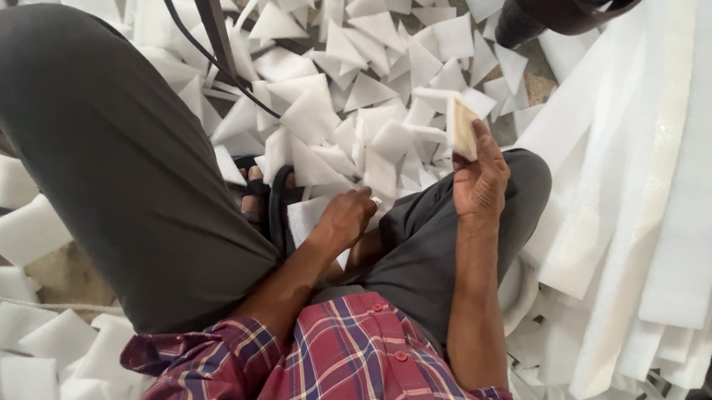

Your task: The person sits on the floor and repeatedly cuts small rectangular pieces from a larger white foam sheet using a handheld cutting tool. The person holds the foam with one hand and guides the tool with the other, then places the cut pieces aside.

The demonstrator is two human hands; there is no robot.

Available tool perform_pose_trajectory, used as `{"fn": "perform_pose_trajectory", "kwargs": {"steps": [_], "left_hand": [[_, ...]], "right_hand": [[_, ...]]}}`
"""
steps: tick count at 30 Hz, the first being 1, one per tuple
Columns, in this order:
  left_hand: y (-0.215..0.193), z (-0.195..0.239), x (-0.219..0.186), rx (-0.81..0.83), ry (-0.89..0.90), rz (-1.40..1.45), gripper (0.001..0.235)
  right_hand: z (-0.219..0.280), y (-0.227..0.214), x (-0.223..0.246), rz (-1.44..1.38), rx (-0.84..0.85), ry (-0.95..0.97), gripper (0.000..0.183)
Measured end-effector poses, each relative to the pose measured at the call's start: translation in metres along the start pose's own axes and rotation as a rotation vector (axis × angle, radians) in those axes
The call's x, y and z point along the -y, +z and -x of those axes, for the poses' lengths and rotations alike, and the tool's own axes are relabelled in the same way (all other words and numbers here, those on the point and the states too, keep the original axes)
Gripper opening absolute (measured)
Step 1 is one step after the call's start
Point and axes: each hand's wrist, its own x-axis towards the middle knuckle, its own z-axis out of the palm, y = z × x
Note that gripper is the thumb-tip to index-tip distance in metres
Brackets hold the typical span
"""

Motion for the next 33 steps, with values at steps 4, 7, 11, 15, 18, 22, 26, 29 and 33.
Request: {"fn": "perform_pose_trajectory", "kwargs": {"steps": [4, 7, 11, 15, 18, 22, 26, 29, 33], "left_hand": [[-0.001, -0.006, -0.002, 0.021, -0.017, -0.027, 0.009], [-0.002, -0.007, -0.005, -0.121, -0.009, -0.037, 0.017], [0.006, -0.027, -0.010, -0.444, -0.178, -0.030, 0.023], [0.000, -0.051, -0.003, -0.483, -0.509, 0.475, 0.026], [-0.014, -0.054, -0.007, -0.489, -0.612, 0.702, 0.028], [-0.030, -0.057, -0.017, -0.540, -0.654, 0.850, 0.020], [-0.032, -0.060, -0.019, -0.601, -0.720, 0.900, 0.014], [-0.034, -0.063, -0.019, -0.638, -0.692, 0.931, 0.013], [-0.043, -0.066, -0.029, -0.495, -0.775, 1.040, 0.022]], "right_hand": [[-0.001, -0.004, -0.001, 0.075, -0.011, -0.020, 0.035], [0.001, -0.003, -0.004, 0.149, -0.001, -0.054, 0.034], [0.008, 0.009, -0.003, 0.388, 0.029, -0.203, 0.033], [0.019, 0.017, -0.004, 0.559, 0.049, -0.284, 0.034], [0.022, 0.021, -0.002, 0.597, 0.047, -0.276, 0.033], [0.028, 0.024, -0.003, 0.593, 0.011, -0.225, 0.035], [0.040, 0.029, -0.002, 0.621, 0.029, -0.202, 0.036], [0.053, 0.041, 0.001, 0.637, 0.084, -0.167, 0.042], [0.081, 0.058, 0.001, 0.699, 0.131, -0.137, 0.049]]}}
